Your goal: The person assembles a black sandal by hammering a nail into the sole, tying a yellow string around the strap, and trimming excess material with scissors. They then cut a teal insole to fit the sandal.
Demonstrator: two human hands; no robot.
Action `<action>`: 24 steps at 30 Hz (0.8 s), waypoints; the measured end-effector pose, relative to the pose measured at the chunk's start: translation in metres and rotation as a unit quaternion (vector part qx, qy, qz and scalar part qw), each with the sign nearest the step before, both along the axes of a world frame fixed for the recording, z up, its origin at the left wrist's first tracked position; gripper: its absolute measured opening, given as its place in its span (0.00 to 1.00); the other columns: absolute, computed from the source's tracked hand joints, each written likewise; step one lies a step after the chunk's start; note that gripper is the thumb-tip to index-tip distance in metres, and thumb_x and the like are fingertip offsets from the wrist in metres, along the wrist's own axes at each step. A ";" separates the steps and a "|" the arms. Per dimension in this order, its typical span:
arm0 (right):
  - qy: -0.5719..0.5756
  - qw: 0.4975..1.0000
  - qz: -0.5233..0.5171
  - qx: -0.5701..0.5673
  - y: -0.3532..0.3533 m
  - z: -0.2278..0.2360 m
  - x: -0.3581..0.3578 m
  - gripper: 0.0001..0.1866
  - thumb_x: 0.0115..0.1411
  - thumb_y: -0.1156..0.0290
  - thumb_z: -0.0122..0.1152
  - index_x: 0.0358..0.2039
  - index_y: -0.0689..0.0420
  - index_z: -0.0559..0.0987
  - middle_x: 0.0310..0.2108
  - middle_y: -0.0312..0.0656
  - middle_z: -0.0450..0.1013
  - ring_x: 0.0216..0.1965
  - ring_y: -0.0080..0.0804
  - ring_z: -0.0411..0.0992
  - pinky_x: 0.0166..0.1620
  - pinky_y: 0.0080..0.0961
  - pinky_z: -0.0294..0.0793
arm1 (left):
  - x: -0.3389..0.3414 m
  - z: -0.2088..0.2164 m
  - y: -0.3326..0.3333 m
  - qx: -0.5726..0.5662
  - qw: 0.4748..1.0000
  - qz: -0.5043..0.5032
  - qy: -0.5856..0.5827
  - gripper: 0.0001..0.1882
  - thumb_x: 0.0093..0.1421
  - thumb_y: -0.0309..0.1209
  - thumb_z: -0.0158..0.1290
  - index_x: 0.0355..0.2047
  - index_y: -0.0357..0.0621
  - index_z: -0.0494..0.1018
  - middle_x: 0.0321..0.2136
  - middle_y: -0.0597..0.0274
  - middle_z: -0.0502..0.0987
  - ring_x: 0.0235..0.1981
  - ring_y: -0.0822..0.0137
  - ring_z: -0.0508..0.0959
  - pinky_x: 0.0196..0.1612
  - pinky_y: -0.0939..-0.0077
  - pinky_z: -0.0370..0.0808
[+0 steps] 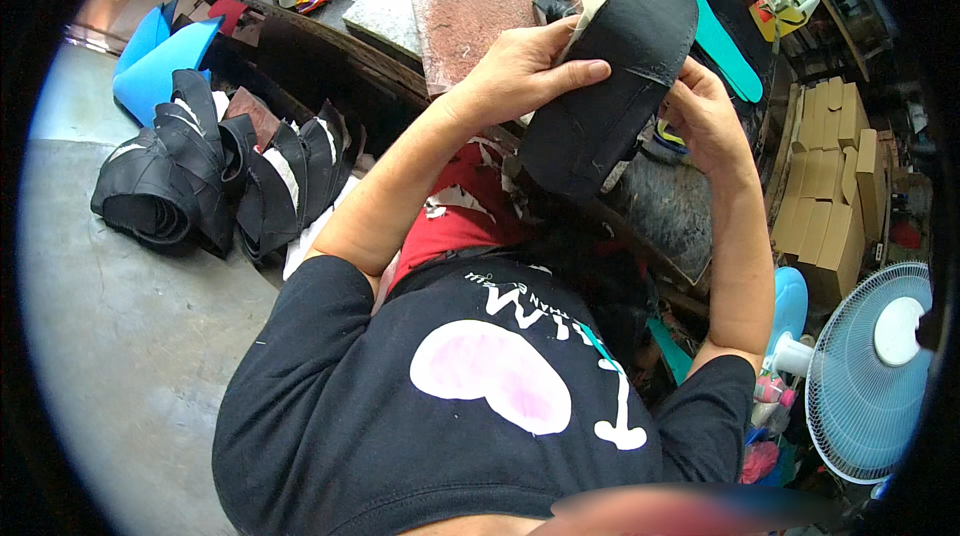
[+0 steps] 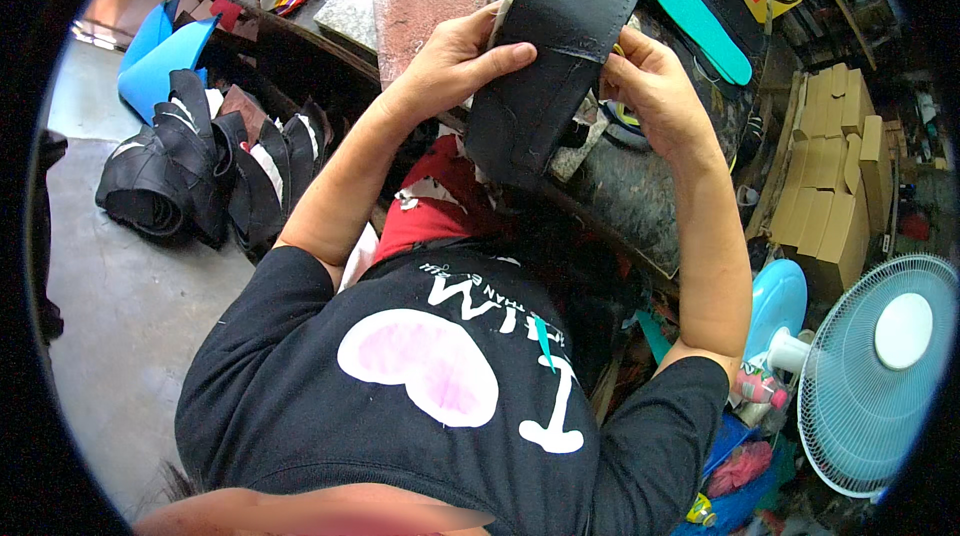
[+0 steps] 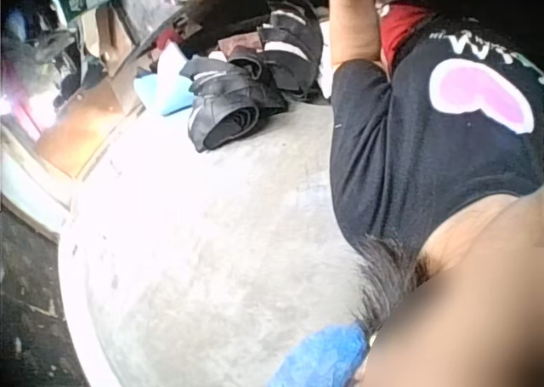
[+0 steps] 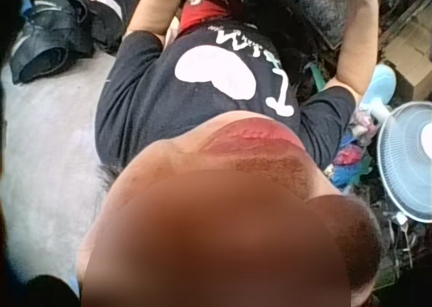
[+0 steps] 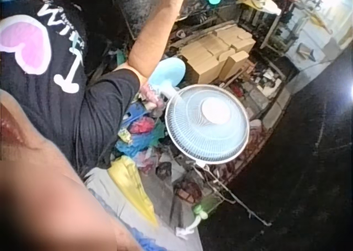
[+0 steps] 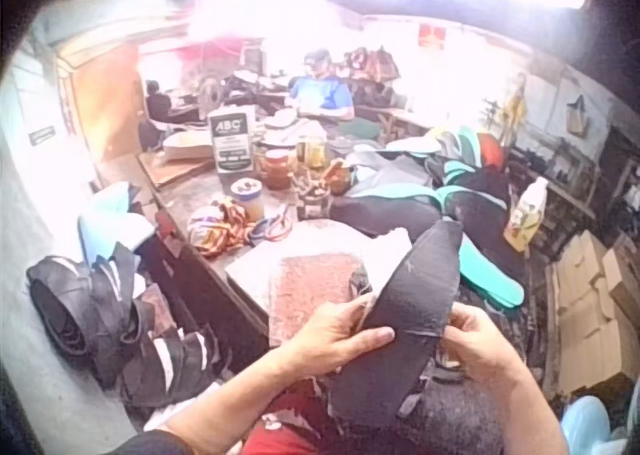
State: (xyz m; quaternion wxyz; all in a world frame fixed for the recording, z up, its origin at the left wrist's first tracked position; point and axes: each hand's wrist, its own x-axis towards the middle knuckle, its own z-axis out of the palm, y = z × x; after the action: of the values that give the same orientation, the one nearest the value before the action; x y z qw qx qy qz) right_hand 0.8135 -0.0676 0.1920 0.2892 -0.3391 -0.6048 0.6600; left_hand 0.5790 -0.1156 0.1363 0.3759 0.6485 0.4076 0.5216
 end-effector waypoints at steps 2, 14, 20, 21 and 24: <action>-0.057 0.998 0.027 -0.029 -0.001 -0.001 0.006 0.11 0.65 0.63 0.60 0.39 0.57 0.78 0.26 0.28 0.72 0.24 0.13 0.64 0.28 0.15 0.62 | 0.001 -0.001 0.005 0.007 0.999 0.014 -0.036 0.26 0.60 0.48 0.60 0.49 0.39 0.75 0.29 0.56 0.81 0.33 0.71 0.80 0.38 0.73 0.77; -0.149 0.982 -0.085 0.079 -0.004 0.030 0.063 0.15 0.68 0.60 0.55 0.27 0.55 0.75 0.17 0.24 0.59 0.19 0.13 0.56 0.25 0.15 0.57 | -0.005 -0.005 0.014 0.003 0.995 0.078 0.064 0.26 0.57 0.52 0.60 0.34 0.35 0.75 0.23 0.49 0.77 0.25 0.59 0.78 0.33 0.66 0.73; -0.130 0.979 -0.060 0.144 -0.070 0.034 0.012 0.09 0.67 0.67 0.56 0.34 0.59 0.77 0.19 0.27 0.65 0.21 0.12 0.60 0.25 0.12 0.60 | 0.018 0.004 0.006 0.033 0.960 0.219 0.171 0.24 0.58 0.47 0.61 0.39 0.36 0.74 0.29 0.46 0.79 0.33 0.56 0.81 0.38 0.64 0.76; -0.118 0.981 -0.043 0.146 -0.079 0.029 0.001 0.07 0.66 0.69 0.57 0.34 0.60 0.77 0.20 0.27 0.66 0.21 0.13 0.62 0.24 0.12 0.61 | 0.021 0.004 0.006 0.035 0.954 0.233 0.185 0.24 0.58 0.45 0.61 0.42 0.36 0.75 0.30 0.49 0.80 0.33 0.64 0.81 0.39 0.68 0.76; -0.229 0.908 -0.070 0.343 -0.096 0.007 -0.026 0.06 0.61 0.69 0.62 0.34 0.58 0.77 0.24 0.49 0.74 0.22 0.40 0.75 0.27 0.32 0.71 | 0.029 0.002 0.006 0.016 0.967 0.238 0.089 0.28 0.56 0.37 0.64 0.52 0.39 0.66 0.34 0.46 0.80 0.36 0.64 0.82 0.40 0.71 0.77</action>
State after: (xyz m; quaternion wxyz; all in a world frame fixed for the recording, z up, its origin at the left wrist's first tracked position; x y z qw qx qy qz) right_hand 0.7880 -0.1632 0.1989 0.2869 -0.4025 -0.8179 0.2944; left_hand 0.6079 -0.1094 0.1379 0.1928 0.5827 0.5736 0.5425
